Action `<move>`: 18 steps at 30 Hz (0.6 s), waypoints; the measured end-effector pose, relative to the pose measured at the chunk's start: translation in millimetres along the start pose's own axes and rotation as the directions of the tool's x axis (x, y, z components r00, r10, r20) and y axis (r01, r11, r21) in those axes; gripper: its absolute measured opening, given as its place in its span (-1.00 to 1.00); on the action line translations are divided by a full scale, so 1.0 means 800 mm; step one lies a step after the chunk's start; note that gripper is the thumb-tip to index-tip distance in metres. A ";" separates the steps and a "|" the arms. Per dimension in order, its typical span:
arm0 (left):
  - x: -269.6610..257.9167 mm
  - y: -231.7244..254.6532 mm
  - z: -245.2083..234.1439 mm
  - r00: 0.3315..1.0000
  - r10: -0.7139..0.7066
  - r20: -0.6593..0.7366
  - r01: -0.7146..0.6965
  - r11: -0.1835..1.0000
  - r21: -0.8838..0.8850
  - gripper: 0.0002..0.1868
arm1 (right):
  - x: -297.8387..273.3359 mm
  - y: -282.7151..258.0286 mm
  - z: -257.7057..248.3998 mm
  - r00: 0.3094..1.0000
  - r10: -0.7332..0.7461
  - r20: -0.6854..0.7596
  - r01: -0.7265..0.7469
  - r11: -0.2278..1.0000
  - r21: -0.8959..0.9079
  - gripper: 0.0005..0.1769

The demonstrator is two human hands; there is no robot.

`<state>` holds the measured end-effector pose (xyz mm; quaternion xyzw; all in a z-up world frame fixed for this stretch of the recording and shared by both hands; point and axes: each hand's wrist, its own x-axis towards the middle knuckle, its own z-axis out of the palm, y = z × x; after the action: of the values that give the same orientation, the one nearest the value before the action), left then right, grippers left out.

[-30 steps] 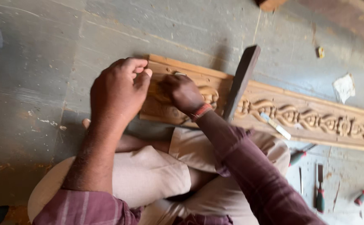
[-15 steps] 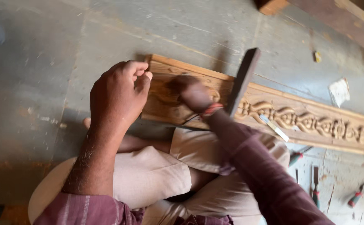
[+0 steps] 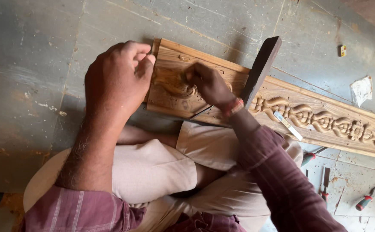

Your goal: The person is sitting on the floor and carving intricate floral patterns into a long wooden plank. They use a chisel held in the left hand and a wooden mallet in the right hand to strike the chisel, removing wood shavings. The person occasionally pauses to clear debris from the carved area with their hand.

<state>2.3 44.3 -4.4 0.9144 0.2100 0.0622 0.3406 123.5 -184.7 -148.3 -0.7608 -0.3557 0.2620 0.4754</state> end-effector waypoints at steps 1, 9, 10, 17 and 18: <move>0.001 0.001 0.002 0.999 -0.021 0.033 0.021 1.000 0.004 -0.77 | -0.016 0.000 -0.003 0.986 0.147 0.078 -0.154 0.982 0.108 -0.84; -0.003 -0.003 0.014 0.998 0.016 0.061 -0.018 0.999 0.033 -0.75 | -0.038 -0.018 0.061 0.991 -0.133 0.007 0.110 0.787 -0.607 -0.75; -0.001 -0.004 0.013 0.998 0.020 0.061 -0.023 0.999 0.040 -0.76 | -0.023 -0.022 0.065 0.984 -0.169 0.051 0.162 0.744 -0.648 -0.77; -0.009 0.001 0.013 0.997 0.019 0.075 -0.021 0.999 0.034 -0.78 | -0.015 -0.053 0.080 0.969 -0.233 -0.082 0.105 0.692 -0.715 -0.81; -0.008 0.004 0.007 0.997 0.026 0.069 -0.028 0.999 0.035 -0.79 | -0.018 -0.062 0.077 0.977 -0.197 -0.087 0.077 0.700 -0.710 -0.82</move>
<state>-1.0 36.1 -6.8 0.9247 0.1870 0.0318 0.3302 54.8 -148.6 -127.9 -0.8736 -0.4458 0.0104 0.1948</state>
